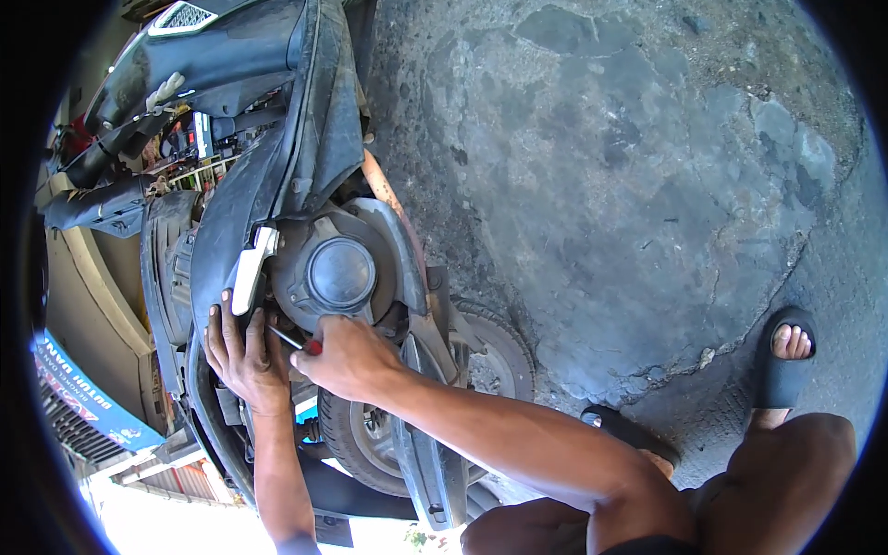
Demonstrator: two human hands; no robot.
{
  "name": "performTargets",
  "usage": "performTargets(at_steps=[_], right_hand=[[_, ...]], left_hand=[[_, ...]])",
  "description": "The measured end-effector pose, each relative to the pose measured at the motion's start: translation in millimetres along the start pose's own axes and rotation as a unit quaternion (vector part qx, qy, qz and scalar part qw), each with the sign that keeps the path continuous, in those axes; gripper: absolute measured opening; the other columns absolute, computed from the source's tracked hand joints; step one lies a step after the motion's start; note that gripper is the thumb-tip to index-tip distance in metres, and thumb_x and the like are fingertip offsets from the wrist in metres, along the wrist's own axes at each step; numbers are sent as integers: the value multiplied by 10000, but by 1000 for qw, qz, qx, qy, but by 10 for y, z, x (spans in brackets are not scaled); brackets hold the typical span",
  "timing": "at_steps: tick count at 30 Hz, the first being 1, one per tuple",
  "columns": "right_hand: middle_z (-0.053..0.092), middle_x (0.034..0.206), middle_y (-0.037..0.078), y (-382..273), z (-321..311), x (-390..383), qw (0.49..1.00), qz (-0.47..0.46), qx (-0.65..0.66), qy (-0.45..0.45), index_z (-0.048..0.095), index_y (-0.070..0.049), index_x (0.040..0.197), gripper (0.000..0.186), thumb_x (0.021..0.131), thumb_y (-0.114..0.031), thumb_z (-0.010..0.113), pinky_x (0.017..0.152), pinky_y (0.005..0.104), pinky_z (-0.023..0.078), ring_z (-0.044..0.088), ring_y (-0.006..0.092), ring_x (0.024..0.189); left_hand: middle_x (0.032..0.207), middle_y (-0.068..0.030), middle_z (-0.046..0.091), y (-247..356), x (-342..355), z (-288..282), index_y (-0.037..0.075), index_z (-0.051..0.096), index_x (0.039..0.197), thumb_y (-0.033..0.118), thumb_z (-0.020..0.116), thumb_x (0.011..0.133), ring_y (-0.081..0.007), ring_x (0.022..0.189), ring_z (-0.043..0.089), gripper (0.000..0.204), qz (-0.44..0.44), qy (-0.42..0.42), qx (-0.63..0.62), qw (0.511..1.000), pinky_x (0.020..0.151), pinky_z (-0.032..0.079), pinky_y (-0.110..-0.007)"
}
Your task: Repairing and adjusting parts on a motorcycle using a screwdriver.
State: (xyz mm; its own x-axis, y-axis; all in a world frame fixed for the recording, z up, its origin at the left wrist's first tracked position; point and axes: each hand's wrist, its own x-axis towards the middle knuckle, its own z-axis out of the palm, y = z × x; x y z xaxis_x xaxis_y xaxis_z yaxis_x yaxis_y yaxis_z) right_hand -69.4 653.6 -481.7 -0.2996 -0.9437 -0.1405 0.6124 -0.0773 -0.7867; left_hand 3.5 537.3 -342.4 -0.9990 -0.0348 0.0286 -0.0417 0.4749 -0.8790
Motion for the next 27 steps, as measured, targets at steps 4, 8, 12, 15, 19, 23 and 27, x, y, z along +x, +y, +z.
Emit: performTargets(at_steps=[4, 8, 12, 15, 19, 23, 27], right_hand=[[718, 930, 193, 116, -22, -112, 993, -81, -68, 59, 676, -13, 1084, 415, 855, -347, 768, 805, 456, 556, 717, 350, 860], [627, 1133, 146, 184, -31, -214, 975, -173, -123, 65, 592, -65, 1324, 565, 844, -298, 778, 861, 444, 571, 681, 343, 1016], [599, 1112, 108, 321, -113, -272, 949, -263, -167, 39, 515, -133, 1448, 637, 863, -223, 749, 828, 387, 592, 677, 290, 975], [603, 1044, 105, 301, -100, -291, 938, -268, -211, 58, 502, -170, 1474, 646, 875, -214, 737, 683, 366, 612, 688, 255, 814], [610, 997, 112, 336, -66, -358, 942, -221, -249, 49, 505, -165, 1479, 643, 880, -234, 729, 570, 351, 612, 678, 234, 669], [605, 993, 106, 427, -111, -323, 945, -220, -238, 53, 516, -137, 1468, 641, 871, -222, 732, 585, 367, 609, 678, 244, 679], [601, 994, 103, 384, -53, -292, 943, -248, -212, 64, 512, -128, 1469, 653, 860, -191, 740, 591, 373, 604, 679, 255, 682]], left_hand=[[1434, -106, 598, 51, 31, -15, 162, 754, 987, 226, 694, 879, -358, 1311, 535, 139, -8, -15, 6, 1000, 1118, 360, -507], [1423, -105, 607, 39, 21, -12, 158, 748, 998, 226, 696, 879, -363, 1298, 539, 147, -24, -1, 11, 1000, 1113, 361, -509], [1389, -132, 622, -25, -5, -20, 107, 692, 1087, 210, 669, 891, -382, 1272, 547, 223, -34, -2, -20, 999, 1103, 366, -517], [1405, -213, 563, 12, 86, -80, 16, 537, 1277, 250, 685, 874, -432, 1268, 514, 489, -14, -38, -61, 997, 1098, 370, -536], [1506, -232, 451, -51, 142, -298, 53, 390, 1504, 332, 808, 792, -447, 1364, 415, 871, -119, -88, -69, 986, 1154, 306, -547], [1545, -243, 391, -97, 159, -254, 55, 313, 1561, 438, 902, 639, -452, 1379, 388, 1159, -148, -144, 51, 977, 1155, 296, -555], [1547, -245, 385, -99, 188, -221, 66, 300, 1570, 396, 908, 635, -449, 1381, 391, 1163, -162, -151, 61, 973, 1157, 297, -549]])
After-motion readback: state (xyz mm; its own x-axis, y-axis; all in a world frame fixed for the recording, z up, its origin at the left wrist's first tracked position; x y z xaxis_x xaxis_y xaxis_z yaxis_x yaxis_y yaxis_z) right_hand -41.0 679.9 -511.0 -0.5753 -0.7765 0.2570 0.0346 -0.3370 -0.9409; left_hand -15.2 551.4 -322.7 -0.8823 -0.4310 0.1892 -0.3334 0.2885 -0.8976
